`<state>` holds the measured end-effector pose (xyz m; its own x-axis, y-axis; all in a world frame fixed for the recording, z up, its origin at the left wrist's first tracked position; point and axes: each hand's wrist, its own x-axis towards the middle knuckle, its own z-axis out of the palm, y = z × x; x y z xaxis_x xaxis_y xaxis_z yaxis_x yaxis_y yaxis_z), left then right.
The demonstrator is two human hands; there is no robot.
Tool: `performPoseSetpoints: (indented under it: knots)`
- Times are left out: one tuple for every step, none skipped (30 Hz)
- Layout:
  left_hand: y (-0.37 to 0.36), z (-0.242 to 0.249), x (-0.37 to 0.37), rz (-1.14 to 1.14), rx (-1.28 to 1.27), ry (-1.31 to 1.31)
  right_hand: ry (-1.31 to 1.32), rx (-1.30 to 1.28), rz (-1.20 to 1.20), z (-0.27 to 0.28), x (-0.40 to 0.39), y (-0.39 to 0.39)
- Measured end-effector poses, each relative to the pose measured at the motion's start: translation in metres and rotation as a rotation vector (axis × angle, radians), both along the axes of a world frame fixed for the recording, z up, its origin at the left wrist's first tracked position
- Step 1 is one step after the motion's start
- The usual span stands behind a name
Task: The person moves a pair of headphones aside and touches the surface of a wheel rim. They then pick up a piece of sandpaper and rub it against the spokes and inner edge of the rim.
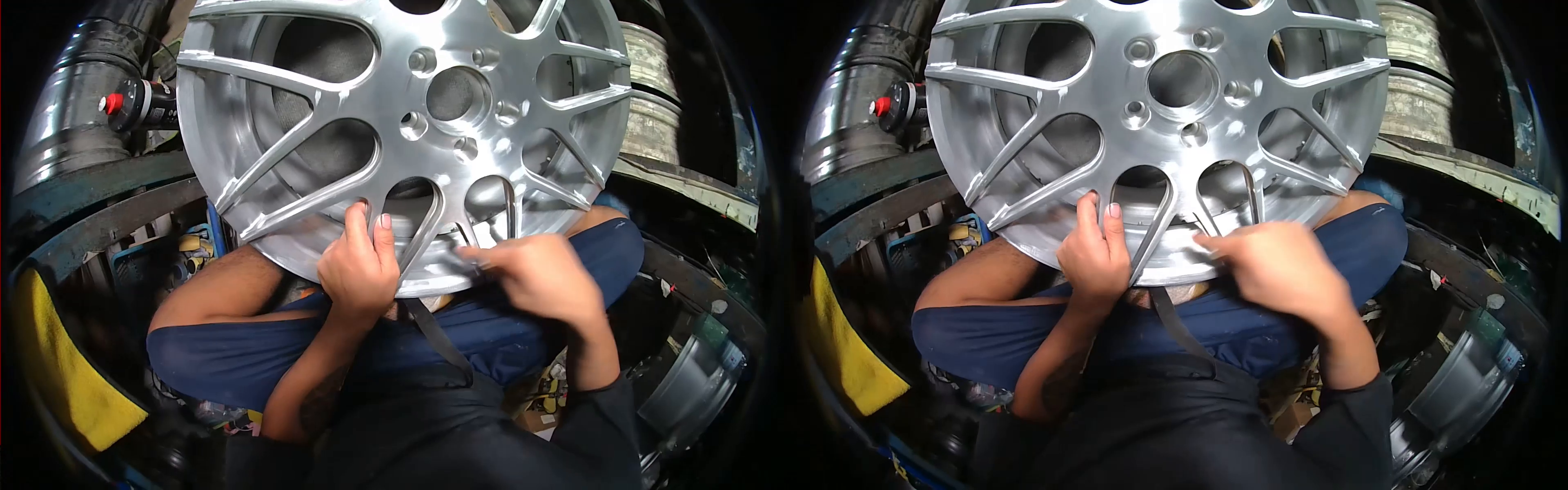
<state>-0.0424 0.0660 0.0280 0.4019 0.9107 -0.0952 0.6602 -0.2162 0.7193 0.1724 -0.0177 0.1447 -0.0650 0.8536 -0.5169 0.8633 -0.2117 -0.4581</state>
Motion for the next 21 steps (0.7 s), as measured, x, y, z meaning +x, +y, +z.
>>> performPoseSetpoints:
  knots:
    - [-0.002,0.000,-0.001,0.008,-0.007,0.002,0.112,-0.071,-0.132,0.018,0.016,0.001]
    - [-0.002,0.000,-0.001,0.012,-0.011,-0.002,0.218,-0.137,-0.268,0.030,0.031,-0.003]
    - [-0.001,0.001,0.001,0.012,-0.011,-0.010,0.410,-0.048,-0.358,0.028,0.043,-0.017]
    - [0.000,0.003,0.003,0.025,-0.014,-0.036,0.507,-0.003,-0.483,0.020,0.042,-0.025]
    - [0.002,0.007,0.004,0.037,-0.013,-0.059,0.607,0.047,-0.607,0.009,0.038,-0.032]
    - [0.004,0.010,0.005,0.051,-0.012,-0.077,0.712,0.097,-0.728,-0.003,0.031,-0.037]
    - [0.004,0.011,0.004,0.031,-0.003,-0.084,0.753,0.164,-0.753,-0.013,0.020,-0.038]
    - [0.004,0.010,0.003,0.051,0.018,-0.152,0.772,0.201,-0.784,-0.015,0.008,-0.035]
    - [0.004,0.008,0.002,0.068,0.040,-0.222,0.778,0.209,-0.742,-0.021,0.005,-0.037]
    - [0.004,0.006,0.001,0.081,0.060,-0.294,0.780,0.220,-0.702,-0.026,0.004,-0.038]
    - [0.005,0.004,-0.002,0.051,0.140,-0.322,0.727,0.223,-0.664,-0.025,0.003,-0.037]
    - [0.000,0.011,-0.002,-0.078,0.258,-0.281,0.670,0.305,-0.554,-0.027,0.005,-0.035]
    - [-0.007,0.019,-0.003,-0.201,0.380,-0.235,0.726,0.199,-0.605,-0.027,0.007,-0.036]
    - [-0.013,0.027,-0.006,-0.322,0.503,-0.176,0.791,0.088,-0.647,-0.027,0.006,-0.036]
    - [-0.025,0.042,0.004,-0.481,0.411,-0.175,0.911,0.102,-0.703,-0.035,0.002,-0.038]
    - [-0.038,0.050,0.014,-0.557,0.359,-0.108,1.037,0.111,-0.747,-0.044,-0.002,-0.040]
    - [-0.051,0.058,0.024,-0.633,0.308,-0.040,1.153,0.061,-0.824,-0.048,-0.003,-0.040]
    - [-0.060,0.059,0.030,-0.630,0.295,0.078,1.166,0.083,-0.859,-0.046,-0.002,-0.036]
    - [-0.057,0.077,0.041,-0.588,0.339,0.195,1.251,0.133,-0.894,-0.044,0.009,-0.028]
    - [-0.052,0.091,0.056,-0.557,0.359,0.286,1.311,0.172,-0.957,-0.043,0.022,-0.022]
    - [-0.047,0.097,0.064,-0.488,0.389,0.260,1.361,0.254,-0.977,-0.029,0.021,-0.012]
